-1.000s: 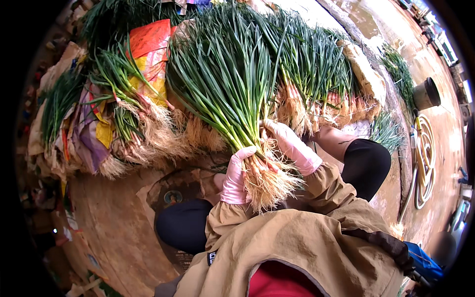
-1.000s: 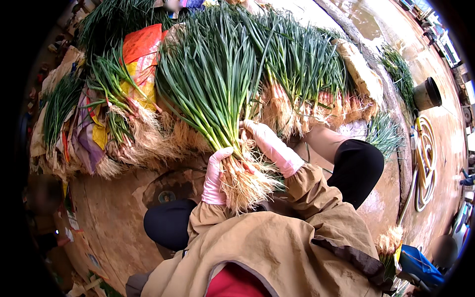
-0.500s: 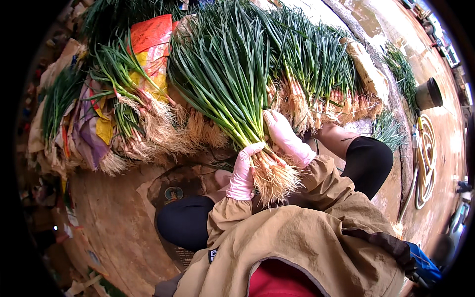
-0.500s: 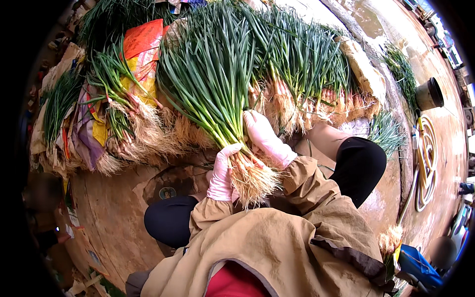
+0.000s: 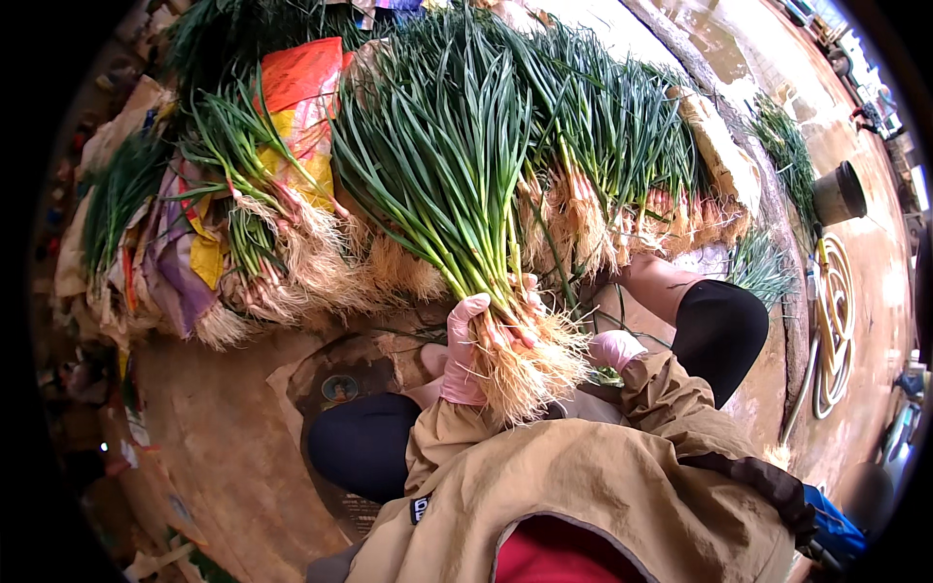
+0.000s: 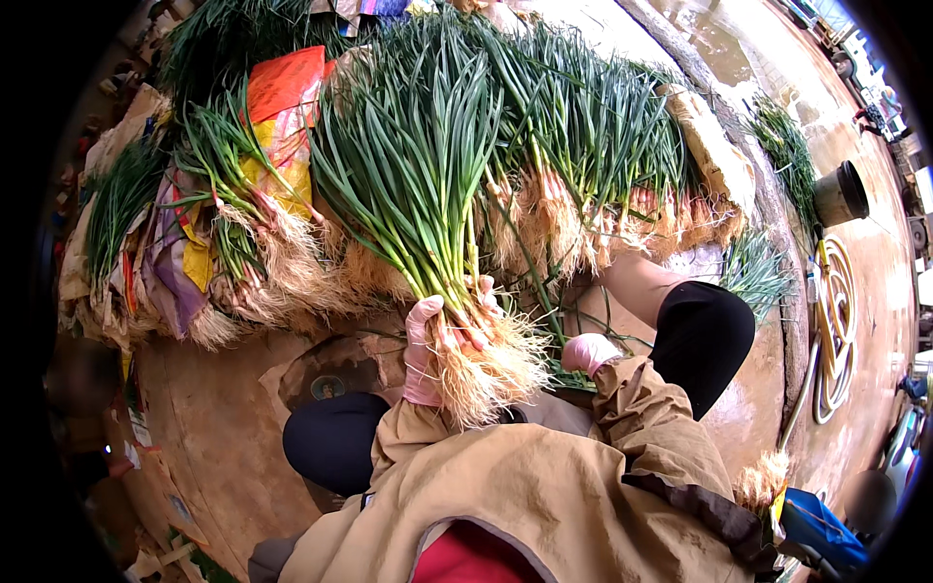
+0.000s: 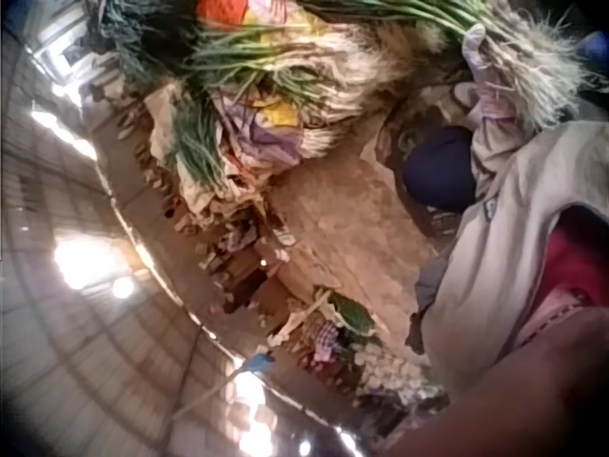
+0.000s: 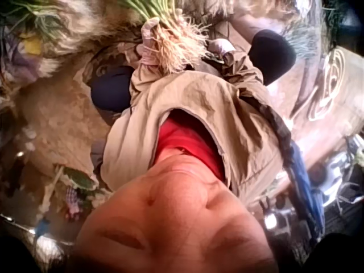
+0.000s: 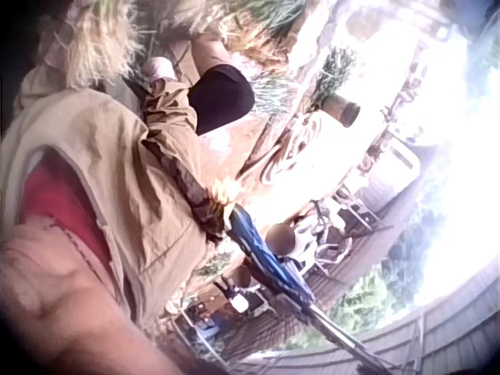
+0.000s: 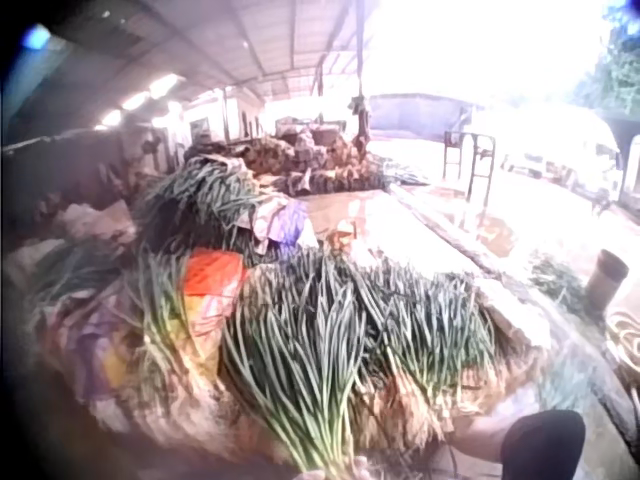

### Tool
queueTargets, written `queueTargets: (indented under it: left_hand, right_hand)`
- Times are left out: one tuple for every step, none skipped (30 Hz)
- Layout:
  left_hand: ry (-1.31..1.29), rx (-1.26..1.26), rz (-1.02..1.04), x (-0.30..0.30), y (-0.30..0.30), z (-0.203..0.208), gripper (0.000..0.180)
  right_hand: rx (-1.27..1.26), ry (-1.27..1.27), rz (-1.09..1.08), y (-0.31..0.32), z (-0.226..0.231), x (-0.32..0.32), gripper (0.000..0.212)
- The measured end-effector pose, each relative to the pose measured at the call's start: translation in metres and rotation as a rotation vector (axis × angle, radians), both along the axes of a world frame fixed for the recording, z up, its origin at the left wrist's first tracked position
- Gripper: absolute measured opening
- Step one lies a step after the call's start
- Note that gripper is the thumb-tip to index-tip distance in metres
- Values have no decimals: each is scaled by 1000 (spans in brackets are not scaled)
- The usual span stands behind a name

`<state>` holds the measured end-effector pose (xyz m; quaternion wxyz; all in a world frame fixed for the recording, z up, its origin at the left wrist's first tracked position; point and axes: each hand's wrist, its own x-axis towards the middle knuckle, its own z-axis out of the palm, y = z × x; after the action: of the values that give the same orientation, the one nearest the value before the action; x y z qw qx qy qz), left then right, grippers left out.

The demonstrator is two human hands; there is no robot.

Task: The person processes bundles of leeks by hand, removing a protective covering, gathering individual stalks into a large bunch, and tying the bunch with a thin green cord.

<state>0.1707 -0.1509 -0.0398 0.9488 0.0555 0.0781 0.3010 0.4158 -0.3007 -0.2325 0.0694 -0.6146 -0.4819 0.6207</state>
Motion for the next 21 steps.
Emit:
queueTargets:
  left_hand:
    - [-12,-27,-27,12,-1,-6,52]
    - [-7,-48,-21,14,-3,0,52]
    - [-2,-70,-14,16,-5,5,52]
    - [16,-60,-7,13,-5,12,51]
    - [6,-31,-16,12,-4,8,51]
    - [-11,3,-32,14,0,3,51]
    - [-26,33,-43,15,2,-1,51]
    - [23,1,-26,16,1,0,52]
    - [62,21,-9,14,1,1,52]
    - [98,45,9,11,2,2,52]
    - [133,63,28,12,2,3,53]
    - [168,58,33,12,2,7,55]
    - [232,60,9,8,0,9,57]
    - [246,33,-1,10,-3,11,59]
    - [260,5,-12,13,-6,13,60]
    - [252,-8,4,15,-10,21,61]
    - [307,-31,30,19,-10,28,63]
    - [227,-9,6,18,-9,23,64]
    - [145,16,-14,17,-6,14,65]
    - [54,82,-64,13,2,8,67]
    - [-22,97,-98,6,4,3,69]
  right_hand:
    - [-46,-262,155,12,53,-7,30]
    - [17,-446,122,28,91,-14,31]
    - [163,-604,-47,52,128,-20,31]
    - [467,-628,-276,72,148,-30,32]
    - [783,-661,-468,90,169,-37,33]
    - [912,-393,-538,112,183,-35,36]
    - [828,-82,-543,122,203,-40,40]
    - [705,211,-565,133,221,-44,44]
    - [372,518,-514,138,242,-52,49]
    - [349,602,-464,136,243,-59,49]
    - [373,637,-480,136,230,-62,46]
    - [410,502,-455,136,220,-59,43]
    - [437,369,-430,136,218,-59,41]
    - [345,448,-484,134,216,-58,37]
    - [336,272,-497,132,217,-54,32]
    - [529,63,-428,131,217,-51,32]
    - [716,-149,-351,130,217,-47,32]
    - [713,-217,-430,131,216,-39,30]
    - [813,-247,-611,134,205,-27,32]
    - [861,-545,-593,136,199,-14,31]
    - [898,-844,-566,137,193,-4,31]
